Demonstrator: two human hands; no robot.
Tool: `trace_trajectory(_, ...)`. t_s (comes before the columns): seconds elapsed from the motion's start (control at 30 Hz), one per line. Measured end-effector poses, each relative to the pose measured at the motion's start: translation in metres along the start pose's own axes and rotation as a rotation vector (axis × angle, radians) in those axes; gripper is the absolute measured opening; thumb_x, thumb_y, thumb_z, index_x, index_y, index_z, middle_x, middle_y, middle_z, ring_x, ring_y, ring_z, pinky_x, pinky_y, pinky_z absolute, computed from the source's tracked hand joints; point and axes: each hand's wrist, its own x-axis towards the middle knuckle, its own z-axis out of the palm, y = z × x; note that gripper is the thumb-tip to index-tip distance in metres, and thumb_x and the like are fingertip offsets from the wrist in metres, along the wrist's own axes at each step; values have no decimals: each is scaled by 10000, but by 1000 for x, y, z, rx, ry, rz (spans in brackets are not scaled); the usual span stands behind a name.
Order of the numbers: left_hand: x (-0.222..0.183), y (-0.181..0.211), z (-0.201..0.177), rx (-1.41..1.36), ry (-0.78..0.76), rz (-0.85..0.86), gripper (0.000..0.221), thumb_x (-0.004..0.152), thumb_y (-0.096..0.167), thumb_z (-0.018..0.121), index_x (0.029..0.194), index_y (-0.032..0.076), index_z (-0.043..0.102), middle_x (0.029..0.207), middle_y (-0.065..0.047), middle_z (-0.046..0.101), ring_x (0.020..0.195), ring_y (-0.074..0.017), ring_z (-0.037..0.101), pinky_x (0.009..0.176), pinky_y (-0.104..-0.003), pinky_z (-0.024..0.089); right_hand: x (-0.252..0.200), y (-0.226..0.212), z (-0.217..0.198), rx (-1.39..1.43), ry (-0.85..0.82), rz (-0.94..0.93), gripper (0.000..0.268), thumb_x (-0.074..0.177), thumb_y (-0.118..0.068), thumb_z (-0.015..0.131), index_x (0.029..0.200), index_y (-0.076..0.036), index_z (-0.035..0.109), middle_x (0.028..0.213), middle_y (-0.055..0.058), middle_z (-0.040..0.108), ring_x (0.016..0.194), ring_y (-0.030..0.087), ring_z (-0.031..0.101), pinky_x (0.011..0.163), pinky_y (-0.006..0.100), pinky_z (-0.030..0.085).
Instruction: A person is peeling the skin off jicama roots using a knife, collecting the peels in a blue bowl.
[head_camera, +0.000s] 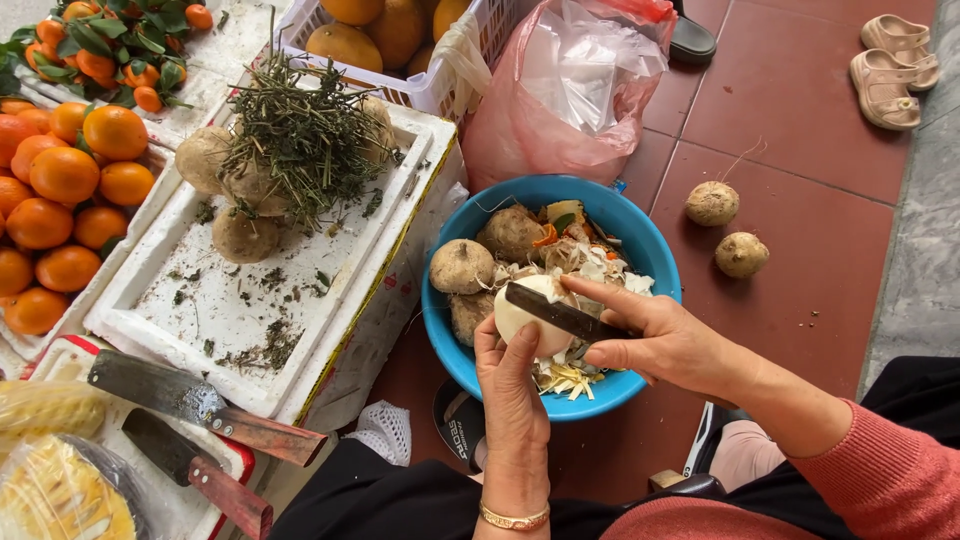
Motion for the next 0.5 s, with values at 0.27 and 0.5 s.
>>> trace_trajectory(0.27, 4, -4, -8, 28, 17, -69, 584, 685, 168, 830, 1229, 79, 638, 1109, -128, 721, 1021, -229, 643, 914, -342, 492, -2, -2, 3, -37, 52, 120, 641, 846, -199, 768, 1466, -184, 606, 1051, 42, 675, 800, 87, 496, 682, 231, 451)
trace_trajectory(0.5, 14, -7, -23, 68, -106, -55, 627, 670, 175, 845, 1260, 106, 645, 1176, -77, 707, 1061, -221, 636, 935, -374, 496, -7, -10, -9, 803, -68, 297, 300, 952, -189, 636, 1240, -120, 583, 574, 175, 416, 312, 183, 358, 267, 281, 298)
